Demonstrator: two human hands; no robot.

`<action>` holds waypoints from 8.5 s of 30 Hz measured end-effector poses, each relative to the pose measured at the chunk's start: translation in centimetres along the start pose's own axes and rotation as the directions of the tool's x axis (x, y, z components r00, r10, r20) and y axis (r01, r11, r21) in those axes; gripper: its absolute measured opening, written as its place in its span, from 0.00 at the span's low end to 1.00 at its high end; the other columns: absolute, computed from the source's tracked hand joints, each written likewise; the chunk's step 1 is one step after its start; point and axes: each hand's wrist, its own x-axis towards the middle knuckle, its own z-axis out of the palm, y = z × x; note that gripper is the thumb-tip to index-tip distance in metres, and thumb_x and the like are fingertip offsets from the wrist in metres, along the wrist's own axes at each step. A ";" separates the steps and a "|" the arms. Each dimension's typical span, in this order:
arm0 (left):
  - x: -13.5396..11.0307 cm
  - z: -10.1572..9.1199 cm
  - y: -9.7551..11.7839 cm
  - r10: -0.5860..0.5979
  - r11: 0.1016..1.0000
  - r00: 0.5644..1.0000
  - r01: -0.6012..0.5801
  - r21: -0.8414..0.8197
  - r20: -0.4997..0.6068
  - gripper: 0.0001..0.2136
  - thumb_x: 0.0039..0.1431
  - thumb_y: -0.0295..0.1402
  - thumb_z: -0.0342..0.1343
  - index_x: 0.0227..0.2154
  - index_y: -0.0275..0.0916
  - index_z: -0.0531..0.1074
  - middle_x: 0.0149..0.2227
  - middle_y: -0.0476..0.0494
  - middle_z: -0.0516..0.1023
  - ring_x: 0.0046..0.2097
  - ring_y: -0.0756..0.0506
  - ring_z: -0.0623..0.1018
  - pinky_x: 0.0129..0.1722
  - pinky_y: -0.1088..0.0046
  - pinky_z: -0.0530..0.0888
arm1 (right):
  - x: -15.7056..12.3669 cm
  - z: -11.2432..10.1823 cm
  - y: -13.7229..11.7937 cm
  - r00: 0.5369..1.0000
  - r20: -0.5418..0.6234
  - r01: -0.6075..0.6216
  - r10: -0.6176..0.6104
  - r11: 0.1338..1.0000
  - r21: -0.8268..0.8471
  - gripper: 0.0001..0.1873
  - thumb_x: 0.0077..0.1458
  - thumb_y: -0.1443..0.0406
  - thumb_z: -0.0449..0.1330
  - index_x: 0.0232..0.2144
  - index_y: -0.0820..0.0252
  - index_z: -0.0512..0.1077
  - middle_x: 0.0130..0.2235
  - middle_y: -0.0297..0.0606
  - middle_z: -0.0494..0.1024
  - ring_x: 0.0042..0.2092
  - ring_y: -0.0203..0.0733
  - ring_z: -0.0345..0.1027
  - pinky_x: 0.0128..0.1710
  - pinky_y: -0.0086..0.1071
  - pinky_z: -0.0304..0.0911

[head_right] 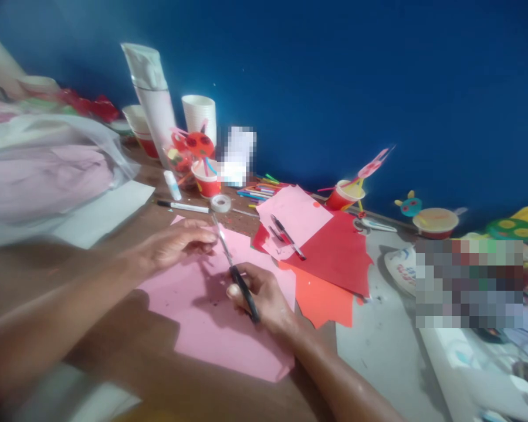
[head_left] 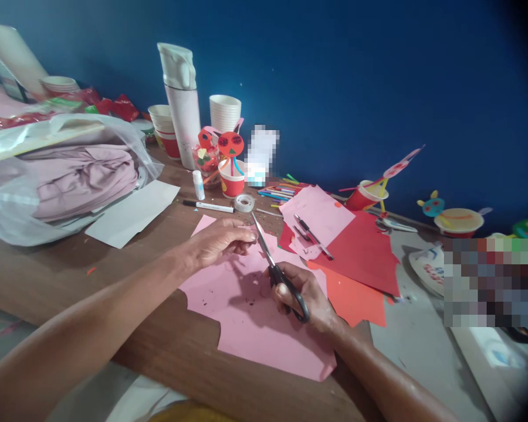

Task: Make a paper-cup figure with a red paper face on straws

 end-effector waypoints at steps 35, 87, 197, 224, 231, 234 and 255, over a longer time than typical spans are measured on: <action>0.1 -0.3 0.1 0.002 1.000 0.997 -0.001 -0.012 0.079 0.08 0.44 0.25 0.56 0.14 0.36 0.65 0.16 0.54 0.64 0.21 0.55 0.64 0.30 0.74 0.68 | -0.1 0.4 -0.7 0.999 -0.020 -0.049 0.048 0.997 -0.059 0.12 0.50 0.60 0.58 0.34 0.64 0.69 0.18 0.28 0.65 0.19 0.29 0.57 0.18 0.23 0.52; 0.1 -0.6 -0.1 0.035 0.999 0.985 -0.041 0.032 0.169 0.07 0.46 0.28 0.55 0.16 0.36 0.68 0.18 0.52 0.64 0.22 0.53 0.64 0.27 0.75 0.68 | 0.1 -0.1 -0.3 0.999 -0.031 -0.043 0.041 0.997 -0.063 0.18 0.48 0.53 0.60 0.33 0.63 0.69 0.19 0.28 0.64 0.18 0.29 0.56 0.17 0.23 0.52; 0.4 -0.7 -0.3 0.053 0.995 0.998 -0.051 0.083 -0.017 0.04 0.45 0.30 0.59 0.25 0.34 0.72 0.24 0.47 0.74 0.29 0.50 0.72 0.33 0.69 0.70 | -0.2 0.8 -1.0 0.994 -0.071 -0.078 0.079 0.997 0.023 0.22 0.45 0.50 0.61 0.33 0.63 0.67 0.17 0.27 0.64 0.18 0.30 0.55 0.18 0.25 0.53; 0.6 -1.1 0.0 0.024 0.997 0.996 -0.029 0.071 0.081 0.01 0.44 0.26 0.57 0.21 0.34 0.72 0.21 0.49 0.72 0.24 0.53 0.68 0.33 0.72 0.68 | -0.2 0.3 -0.5 0.999 -0.002 -0.047 0.047 0.998 -0.034 0.17 0.50 0.54 0.59 0.34 0.63 0.68 0.20 0.28 0.65 0.20 0.29 0.56 0.19 0.24 0.53; 0.7 -1.4 0.0 0.016 0.997 0.991 -0.026 0.074 0.135 0.03 0.43 0.27 0.58 0.20 0.33 0.72 0.20 0.48 0.71 0.24 0.53 0.67 0.31 0.73 0.67 | -0.2 0.1 -0.5 0.999 -0.009 -0.050 0.050 0.997 -0.056 0.16 0.50 0.55 0.60 0.32 0.63 0.69 0.19 0.27 0.63 0.19 0.28 0.55 0.17 0.23 0.53; 0.7 -1.5 -0.1 -0.006 0.998 0.992 -0.001 0.058 0.124 0.02 0.43 0.27 0.58 0.20 0.33 0.72 0.21 0.48 0.71 0.24 0.53 0.66 0.30 0.74 0.67 | -0.1 0.0 -0.3 0.999 -0.004 -0.039 0.039 0.997 -0.065 0.15 0.50 0.56 0.60 0.32 0.63 0.69 0.19 0.27 0.63 0.18 0.28 0.55 0.17 0.22 0.52; 0.5 -0.1 -0.8 0.063 0.993 0.997 -0.059 -0.107 0.035 0.06 0.45 0.30 0.62 0.26 0.34 0.73 0.25 0.50 0.71 0.26 0.54 0.68 0.34 0.73 0.66 | 0.0 0.5 -0.4 0.992 -0.122 -0.008 0.013 0.999 0.039 0.18 0.48 0.54 0.62 0.34 0.63 0.68 0.18 0.27 0.65 0.18 0.28 0.57 0.18 0.23 0.54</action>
